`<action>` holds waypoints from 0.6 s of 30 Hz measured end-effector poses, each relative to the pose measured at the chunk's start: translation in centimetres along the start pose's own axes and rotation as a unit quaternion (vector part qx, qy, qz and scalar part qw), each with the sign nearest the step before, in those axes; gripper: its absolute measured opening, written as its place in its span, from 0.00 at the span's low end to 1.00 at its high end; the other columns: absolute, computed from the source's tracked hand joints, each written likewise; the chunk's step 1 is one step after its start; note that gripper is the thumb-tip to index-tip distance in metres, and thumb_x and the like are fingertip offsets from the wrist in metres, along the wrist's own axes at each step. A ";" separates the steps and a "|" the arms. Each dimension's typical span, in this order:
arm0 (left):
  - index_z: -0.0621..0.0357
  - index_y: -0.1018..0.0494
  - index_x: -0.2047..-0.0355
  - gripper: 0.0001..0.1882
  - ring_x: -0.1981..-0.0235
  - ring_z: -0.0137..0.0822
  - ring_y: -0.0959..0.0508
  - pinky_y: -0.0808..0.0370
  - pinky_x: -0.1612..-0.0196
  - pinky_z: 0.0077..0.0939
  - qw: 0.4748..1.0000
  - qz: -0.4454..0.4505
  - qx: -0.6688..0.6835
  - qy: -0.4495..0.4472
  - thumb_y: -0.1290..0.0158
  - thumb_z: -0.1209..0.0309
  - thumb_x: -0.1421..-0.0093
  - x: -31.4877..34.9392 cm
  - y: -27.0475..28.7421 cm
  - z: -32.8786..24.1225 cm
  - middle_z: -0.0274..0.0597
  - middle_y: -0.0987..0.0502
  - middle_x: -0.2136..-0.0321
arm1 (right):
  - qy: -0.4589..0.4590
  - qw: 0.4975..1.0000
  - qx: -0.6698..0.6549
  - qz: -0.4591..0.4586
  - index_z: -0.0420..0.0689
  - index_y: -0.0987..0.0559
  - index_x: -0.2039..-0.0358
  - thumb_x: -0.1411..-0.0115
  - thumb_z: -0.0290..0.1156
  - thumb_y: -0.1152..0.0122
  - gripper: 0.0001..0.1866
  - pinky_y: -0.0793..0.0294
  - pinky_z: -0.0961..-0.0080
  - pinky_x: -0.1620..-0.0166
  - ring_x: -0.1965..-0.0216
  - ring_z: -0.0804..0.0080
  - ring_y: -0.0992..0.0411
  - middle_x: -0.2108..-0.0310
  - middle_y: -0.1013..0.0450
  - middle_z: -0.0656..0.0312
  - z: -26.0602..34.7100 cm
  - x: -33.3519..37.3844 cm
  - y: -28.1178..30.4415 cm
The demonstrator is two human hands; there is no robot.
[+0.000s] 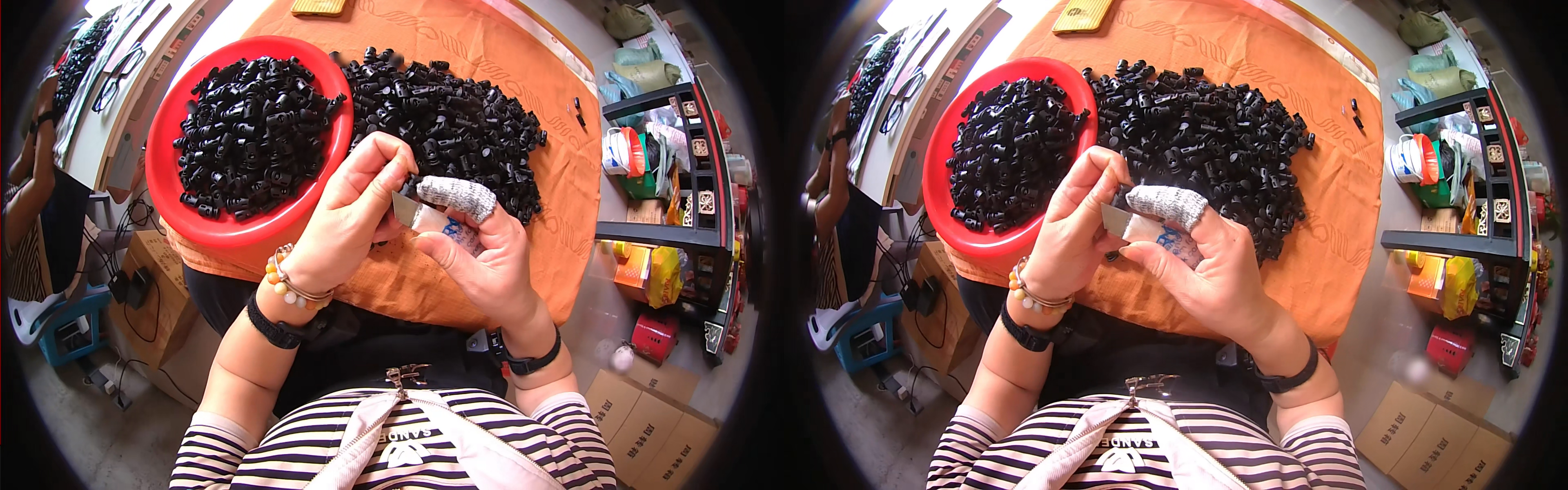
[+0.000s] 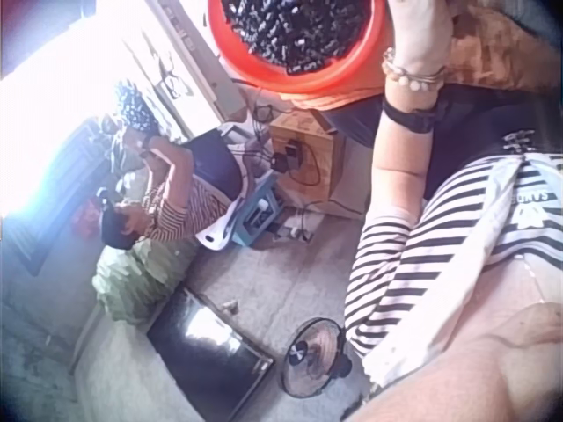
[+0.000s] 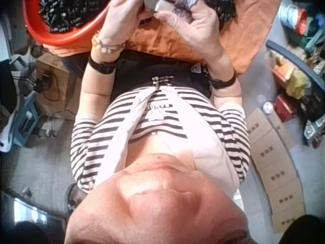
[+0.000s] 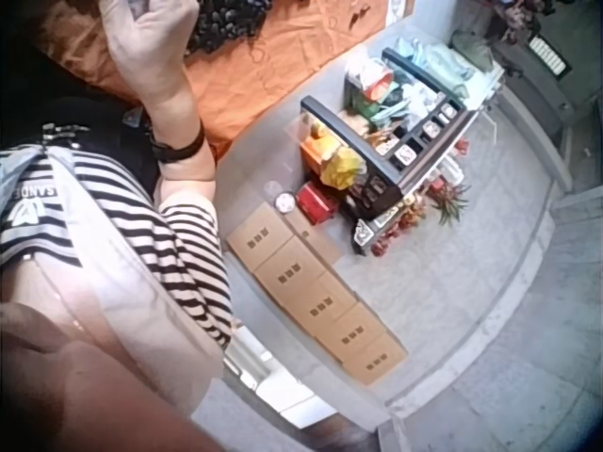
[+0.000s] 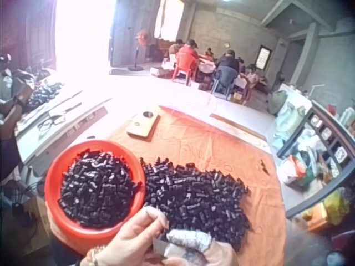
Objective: Inspecting and sorting small black plastic shoe components, using a blade to trim excess material.
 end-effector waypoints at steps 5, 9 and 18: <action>0.53 0.36 0.67 0.04 0.83 0.12 0.44 0.49 0.82 0.07 0.999 -0.007 -0.036 -0.016 0.60 0.69 0.35 0.1 0.2 -0.4 0.23 0.39 0.79 | -0.002 1.000 -0.002 0.000 0.38 0.29 0.54 0.46 0.23 0.40 0.17 0.29 0.85 0.62 0.66 0.84 0.30 0.67 0.26 0.63 0.0 -0.1 0.0; 0.53 0.36 0.67 0.04 0.83 0.13 0.45 0.49 0.82 0.07 0.999 -0.010 -0.045 -0.016 0.60 0.69 0.35 0.2 0.2 -0.4 0.23 0.39 0.79 | 0.002 1.000 0.007 0.003 0.38 0.28 0.55 0.46 0.23 0.41 0.16 0.29 0.85 0.62 0.67 0.84 0.29 0.68 0.26 0.64 0.1 -0.1 0.0; 0.53 0.37 0.67 0.05 0.83 0.13 0.45 0.49 0.82 0.07 0.998 -0.010 -0.062 -0.018 0.59 0.68 0.35 0.2 0.2 -0.4 0.23 0.39 0.80 | -0.003 1.000 -0.002 0.002 0.39 0.28 0.55 0.45 0.23 0.41 0.16 0.30 0.87 0.63 0.67 0.85 0.31 0.68 0.27 0.66 -0.3 0.0 0.2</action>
Point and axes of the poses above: each hand's wrist, its own x-axis away from the middle knuckle, its own y-axis out of the back of the hand, z = x × y, the point moved 7 cm from there along -x, towards the middle knuckle
